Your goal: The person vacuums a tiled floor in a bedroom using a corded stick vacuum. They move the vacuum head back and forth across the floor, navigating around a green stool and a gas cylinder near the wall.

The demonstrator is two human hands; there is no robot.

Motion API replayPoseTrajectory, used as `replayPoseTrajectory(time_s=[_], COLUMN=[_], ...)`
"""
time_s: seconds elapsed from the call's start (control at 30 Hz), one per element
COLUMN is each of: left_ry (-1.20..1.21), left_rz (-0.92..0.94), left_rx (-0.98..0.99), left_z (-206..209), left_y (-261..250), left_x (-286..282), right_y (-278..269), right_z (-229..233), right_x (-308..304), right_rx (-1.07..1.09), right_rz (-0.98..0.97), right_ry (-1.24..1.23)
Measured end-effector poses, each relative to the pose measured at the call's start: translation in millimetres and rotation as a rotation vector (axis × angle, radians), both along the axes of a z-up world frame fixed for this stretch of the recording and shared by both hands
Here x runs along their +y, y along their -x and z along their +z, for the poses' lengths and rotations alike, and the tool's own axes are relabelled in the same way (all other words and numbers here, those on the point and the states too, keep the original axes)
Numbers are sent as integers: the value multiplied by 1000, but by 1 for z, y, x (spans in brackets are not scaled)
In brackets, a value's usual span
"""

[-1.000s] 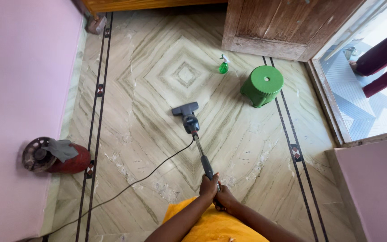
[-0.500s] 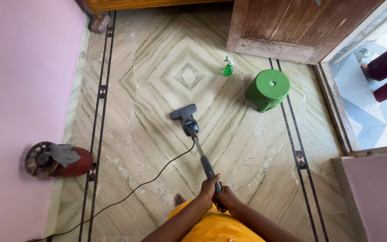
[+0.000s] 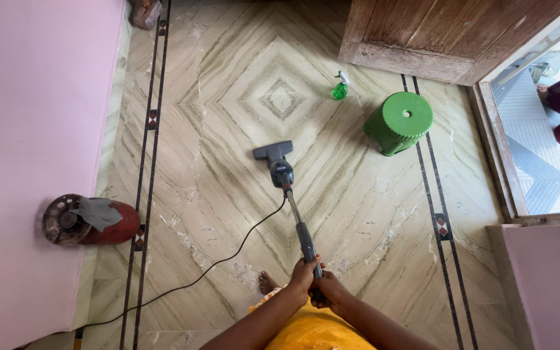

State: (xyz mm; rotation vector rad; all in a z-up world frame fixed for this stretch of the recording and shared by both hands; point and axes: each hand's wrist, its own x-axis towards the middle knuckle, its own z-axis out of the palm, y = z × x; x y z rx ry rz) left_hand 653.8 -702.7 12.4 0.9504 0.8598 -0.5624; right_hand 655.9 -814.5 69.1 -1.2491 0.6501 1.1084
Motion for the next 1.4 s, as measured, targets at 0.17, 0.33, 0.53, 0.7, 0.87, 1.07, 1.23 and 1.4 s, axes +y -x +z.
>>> replayPoseTrajectory(time_s=[0.17, 0.33, 0.53, 0.7, 0.87, 1.07, 1.23, 1.4], left_ry=[6, -33, 186, 305, 223, -49, 93, 167], left_rz=[34, 24, -11, 55, 20, 47, 225, 267], left_rx=[90, 27, 28, 159, 130, 143, 44, 72], left_z=[-38, -9, 38, 4, -31, -33, 0, 79], left_y=[-26, -10, 23, 28, -9, -57, -74, -21], left_x=[29, 42, 53, 48, 60, 88, 103, 56], right_y=[-15, -8, 6, 14, -14, -33, -26, -22], right_z=[-21, 11, 81, 83, 52, 38, 64, 101], right_x=[31, 38, 4, 11, 30, 65, 60, 36], right_rx=[13, -152, -181, 26, 59, -106, -519, -446], right_rz=[15, 93, 137, 168, 256, 283, 293, 42], right_ry=[86, 111, -20, -48, 2, 105, 261, 100])
